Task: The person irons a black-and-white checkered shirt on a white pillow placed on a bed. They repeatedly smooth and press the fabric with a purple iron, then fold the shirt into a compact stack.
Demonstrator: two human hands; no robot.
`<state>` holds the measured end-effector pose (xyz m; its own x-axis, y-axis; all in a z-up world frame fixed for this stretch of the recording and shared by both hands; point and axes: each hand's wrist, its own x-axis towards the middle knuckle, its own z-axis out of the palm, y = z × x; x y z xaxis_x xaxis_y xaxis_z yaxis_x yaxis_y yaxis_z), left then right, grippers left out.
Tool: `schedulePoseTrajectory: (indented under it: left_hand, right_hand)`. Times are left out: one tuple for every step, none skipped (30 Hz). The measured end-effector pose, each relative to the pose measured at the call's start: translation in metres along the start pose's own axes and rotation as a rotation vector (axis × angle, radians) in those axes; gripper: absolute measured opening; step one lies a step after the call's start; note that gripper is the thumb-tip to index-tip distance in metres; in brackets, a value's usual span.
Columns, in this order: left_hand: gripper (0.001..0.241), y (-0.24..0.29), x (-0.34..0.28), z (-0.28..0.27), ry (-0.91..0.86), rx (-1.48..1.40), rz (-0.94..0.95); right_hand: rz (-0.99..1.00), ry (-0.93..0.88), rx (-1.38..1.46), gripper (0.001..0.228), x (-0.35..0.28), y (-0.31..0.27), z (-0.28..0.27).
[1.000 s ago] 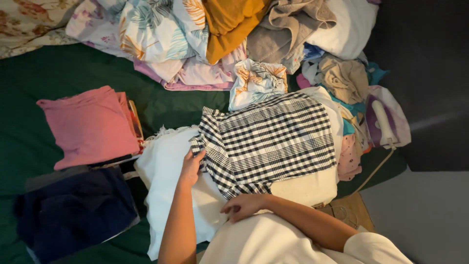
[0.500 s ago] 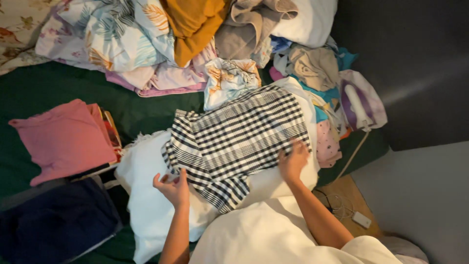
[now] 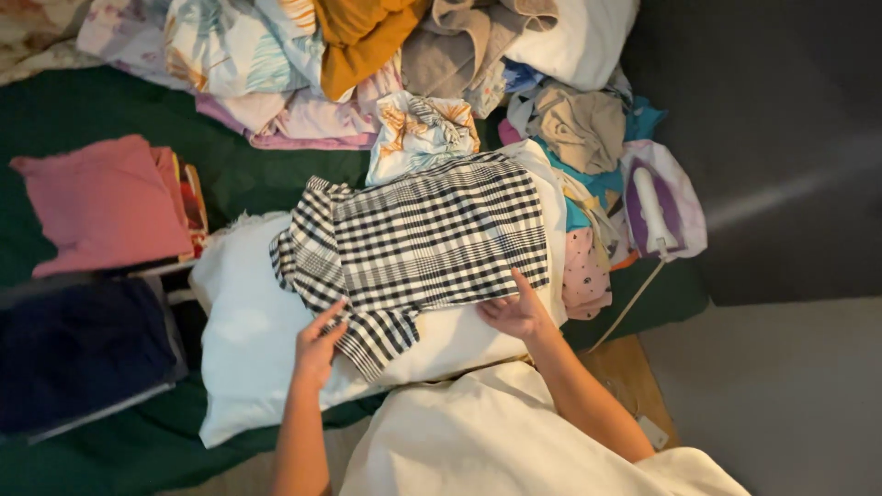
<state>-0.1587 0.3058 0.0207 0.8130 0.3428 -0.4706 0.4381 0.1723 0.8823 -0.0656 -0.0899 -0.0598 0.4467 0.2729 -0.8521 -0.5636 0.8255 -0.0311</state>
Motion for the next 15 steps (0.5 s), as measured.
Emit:
schedulePoseTrajectory:
  left_hand:
    - [0.047, 0.004, 0.0, -0.001, 0.014, -0.006, -0.001]
    - [0.049, 0.008, 0.001, -0.002, 0.032, -0.068, 0.026]
    - [0.051, 0.013, 0.001, -0.004, 0.05, -0.13, 0.054]
    - [0.051, 0.022, -0.004, -0.004, 0.059, -0.131, 0.056]
    - [0.054, 0.032, -0.009, -0.005, 0.044, -0.146, 0.076]
    - [0.056, 0.04, -0.014, -0.003, 0.024, -0.16, 0.095]
    - [0.056, 0.043, -0.019, -0.003, 0.029, -0.161, 0.096]
    - [0.057, 0.046, -0.023, -0.001, 0.003, -0.173, 0.088]
    - [0.058, 0.049, -0.026, 0.0, -0.022, -0.184, 0.08]
    - [0.058, 0.048, -0.032, 0.002, -0.019, -0.186, 0.08]
    - [0.058, 0.047, -0.038, 0.004, -0.018, -0.184, 0.068]
    - [0.058, 0.047, -0.043, 0.005, -0.016, -0.182, 0.056]
    - [0.058, 0.037, -0.044, 0.003, -0.013, -0.184, 0.058]
    - [0.06, 0.026, -0.044, 0.003, 0.01, -0.2, 0.044]
    - [0.061, 0.014, -0.045, 0.003, 0.034, -0.216, 0.03]
  right_hand:
    - [0.01, 0.0, -0.013, 0.071, 0.003, -0.01, 0.006]
    - [-0.076, -0.037, -0.086, 0.071, 0.007, -0.019, 0.011]
    - [-0.162, -0.076, -0.16, 0.071, 0.011, -0.028, 0.017]
    - [-0.155, -0.079, -0.165, 0.071, 0.012, -0.04, 0.017]
    - [-0.251, -0.037, -0.105, 0.059, 0.013, -0.052, 0.017]
    - [-0.35, 0.006, -0.041, 0.046, 0.013, -0.065, 0.015]
    - [-0.347, 0.005, -0.045, 0.046, 0.007, -0.068, 0.02]
    - [-0.443, -0.058, -0.047, 0.033, 0.0, -0.072, 0.025]
    - [-0.54, -0.121, -0.05, 0.022, -0.007, -0.077, 0.03]
    - [-0.538, -0.122, -0.053, 0.022, -0.018, -0.076, 0.028]
    - [-0.572, -0.2, -0.109, 0.028, -0.03, -0.075, 0.026]
    - [-0.604, -0.28, -0.164, 0.034, -0.04, -0.073, 0.025]
    - [-0.602, -0.283, -0.167, 0.034, -0.018, -0.076, 0.002]
    - [-0.646, -0.241, -0.192, 0.03, 0.004, -0.08, -0.022]
    - [-0.69, -0.199, -0.216, 0.027, 0.026, -0.084, -0.046]
